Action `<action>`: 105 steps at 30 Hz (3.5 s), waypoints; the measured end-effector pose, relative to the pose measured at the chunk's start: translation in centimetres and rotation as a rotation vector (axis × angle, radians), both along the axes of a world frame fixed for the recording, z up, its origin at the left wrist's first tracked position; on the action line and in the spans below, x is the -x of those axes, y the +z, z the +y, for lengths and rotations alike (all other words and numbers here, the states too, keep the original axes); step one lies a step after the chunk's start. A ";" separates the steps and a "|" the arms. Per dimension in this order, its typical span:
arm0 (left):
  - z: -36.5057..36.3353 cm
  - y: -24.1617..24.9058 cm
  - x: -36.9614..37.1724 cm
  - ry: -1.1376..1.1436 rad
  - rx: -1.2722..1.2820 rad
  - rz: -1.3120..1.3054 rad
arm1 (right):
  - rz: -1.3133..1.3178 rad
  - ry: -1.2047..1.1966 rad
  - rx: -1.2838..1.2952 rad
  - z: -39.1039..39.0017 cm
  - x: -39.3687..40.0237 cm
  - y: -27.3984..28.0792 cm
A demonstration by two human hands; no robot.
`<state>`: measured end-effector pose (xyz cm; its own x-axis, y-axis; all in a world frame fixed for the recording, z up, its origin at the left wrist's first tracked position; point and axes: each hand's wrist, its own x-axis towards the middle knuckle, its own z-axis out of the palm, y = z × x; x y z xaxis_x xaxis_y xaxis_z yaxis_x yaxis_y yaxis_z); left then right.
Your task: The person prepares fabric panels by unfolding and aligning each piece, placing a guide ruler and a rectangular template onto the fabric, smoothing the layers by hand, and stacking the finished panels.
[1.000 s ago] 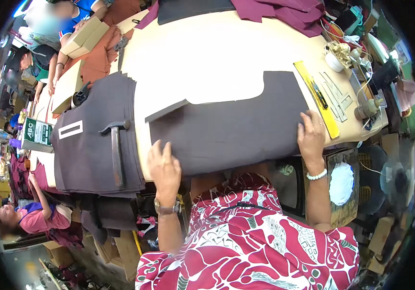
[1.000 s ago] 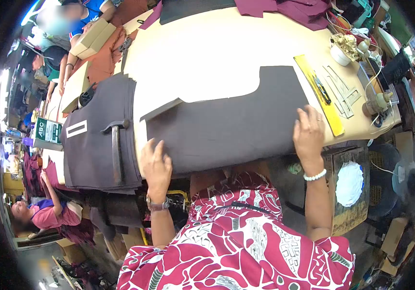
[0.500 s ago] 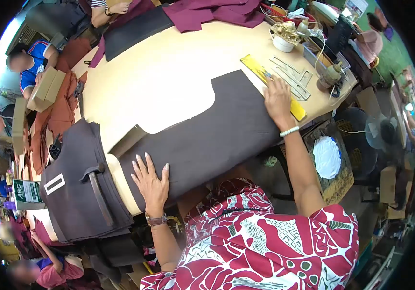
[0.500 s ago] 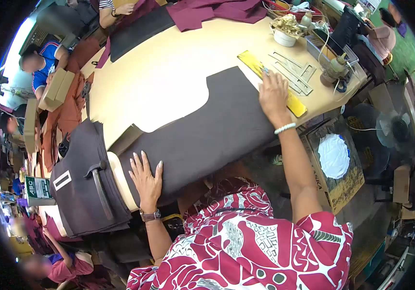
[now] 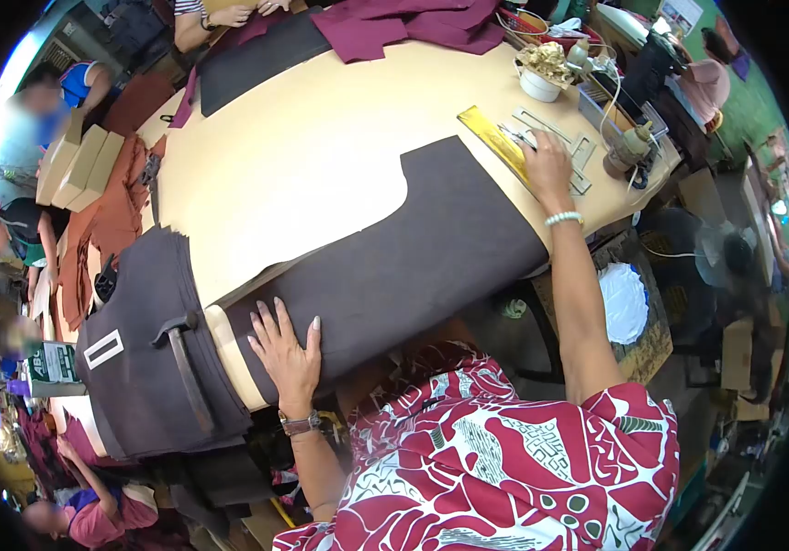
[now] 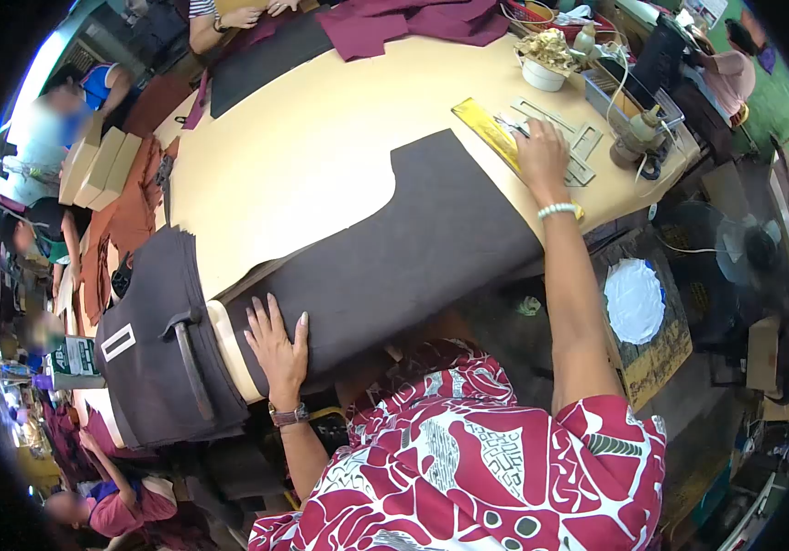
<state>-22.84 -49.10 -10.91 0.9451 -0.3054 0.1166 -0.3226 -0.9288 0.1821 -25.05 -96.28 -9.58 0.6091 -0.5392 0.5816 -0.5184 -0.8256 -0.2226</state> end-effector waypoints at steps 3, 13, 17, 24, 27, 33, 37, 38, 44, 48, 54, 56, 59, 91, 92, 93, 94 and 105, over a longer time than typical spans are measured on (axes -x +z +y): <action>-0.2 0.2 0.0 -0.005 0.015 -0.014 | 0.119 -0.023 0.005 2.9 3.4 0.1; 0.6 1.8 -4.1 -0.055 0.150 -0.217 | 0.092 0.024 -0.104 2.8 3.9 -1.5; 0.7 0.8 -5.9 0.018 0.127 -0.151 | -0.035 0.084 -0.377 3.7 3.1 0.0; 1.1 -1.2 -6.8 0.015 0.161 -0.207 | -0.280 0.641 -0.468 11.6 2.5 6.6; 1.5 -0.1 -8.0 -0.014 0.191 -0.205 | -0.242 0.896 -0.569 16.0 2.1 7.6; 2.8 0.4 -11.6 -0.094 0.117 -0.173 | -0.036 1.021 -0.478 19.0 1.1 4.6; 3.2 0.8 -11.5 -0.070 0.143 -0.139 | -0.004 0.809 -0.266 18.0 1.4 2.3; 3.3 1.0 -10.6 -0.056 0.149 -0.176 | -0.015 0.738 -0.278 17.8 1.9 1.9; 2.2 1.7 -3.1 -0.048 0.331 -0.280 | 0.033 0.378 -0.268 16.5 4.3 -0.5; 0.6 0.5 0.4 -0.043 0.310 -0.250 | 0.014 0.326 -0.296 16.9 4.3 -0.8; -0.3 -0.4 0.8 -0.017 0.283 -0.198 | -0.059 0.350 -0.429 17.5 3.3 -0.8; -0.4 -0.5 0.4 -0.016 0.315 -0.159 | -0.082 0.353 -0.511 17.3 2.8 -0.8; 0.0 -0.8 -0.2 -0.001 0.290 -0.141 | -0.140 0.350 -0.521 16.9 2.5 -1.1; 0.7 -0.8 -0.1 0.034 0.177 -0.048 | 0.650 1.339 -0.318 39.5 -10.2 9.9; 0.8 -0.8 -0.1 0.027 0.195 -0.032 | 0.587 1.330 -0.329 39.5 -9.8 9.8; 1.0 -0.9 0.0 0.020 0.213 -0.014 | 0.526 1.319 -0.342 39.3 -9.4 9.6; 1.0 -1.1 0.1 0.033 0.216 -0.069 | 0.468 1.303 -0.355 38.8 -8.8 9.2; -0.4 -0.4 0.6 0.040 0.257 -0.202 | -0.012 0.484 -0.379 17.2 1.7 -0.9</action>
